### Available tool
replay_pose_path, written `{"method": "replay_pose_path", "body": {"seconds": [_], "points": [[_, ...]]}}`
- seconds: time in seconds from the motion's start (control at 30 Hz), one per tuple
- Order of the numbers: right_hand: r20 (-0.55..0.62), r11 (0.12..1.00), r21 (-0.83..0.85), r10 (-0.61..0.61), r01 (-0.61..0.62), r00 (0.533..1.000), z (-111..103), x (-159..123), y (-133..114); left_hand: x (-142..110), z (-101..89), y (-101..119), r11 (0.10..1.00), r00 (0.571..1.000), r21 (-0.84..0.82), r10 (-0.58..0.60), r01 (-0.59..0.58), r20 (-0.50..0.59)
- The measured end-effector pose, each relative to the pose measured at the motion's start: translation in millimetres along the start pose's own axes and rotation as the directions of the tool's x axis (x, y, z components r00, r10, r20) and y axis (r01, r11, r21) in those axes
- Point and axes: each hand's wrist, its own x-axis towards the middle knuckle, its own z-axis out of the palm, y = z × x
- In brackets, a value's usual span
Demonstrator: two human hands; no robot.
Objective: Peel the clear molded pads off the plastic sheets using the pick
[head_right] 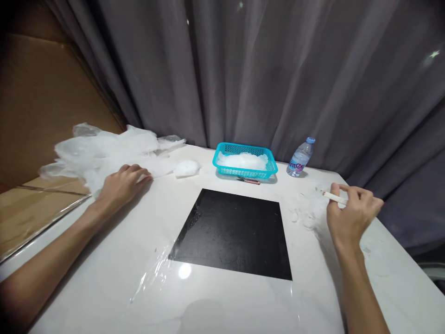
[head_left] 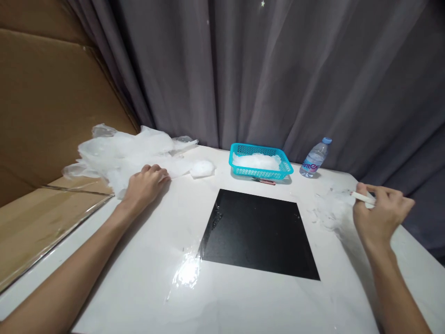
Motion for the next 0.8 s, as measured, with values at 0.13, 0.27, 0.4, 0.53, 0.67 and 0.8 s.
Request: {"method": "replay_pose_path", "body": {"seconds": [0.13,0.27,0.4,0.53,0.67,0.8], "points": [[0.091,0.991,0.089,-0.106,0.098,0.990,9,-12,-20,0,1.2,2,1.000,1.000,0.017,0.004,-0.004,-0.019],[0.166,0.963,0.202,-0.214,0.179,0.963,16,-26,-43,-1,-0.4,7,0.999,0.997,0.019,-0.031,0.032,-0.077],[0.208,0.925,0.296,-0.307,0.239,0.929,19,-40,-67,0,-1.1,12,0.997,0.990,-0.007,-0.076,0.075,-0.118],[0.222,0.886,0.356,-0.388,0.296,0.895,21,-52,-83,-6,3.8,17,0.998,0.995,-0.046,-0.049,0.046,-0.082],[0.269,0.865,0.394,-0.430,0.309,0.862,22,-60,-91,-4,12.2,29,0.992,0.999,-0.127,0.000,-0.007,-0.049],[0.282,0.858,0.415,-0.439,0.304,0.853,22,-62,-95,33,21.2,44,0.979,0.999,-0.203,0.018,-0.027,-0.047]]}}
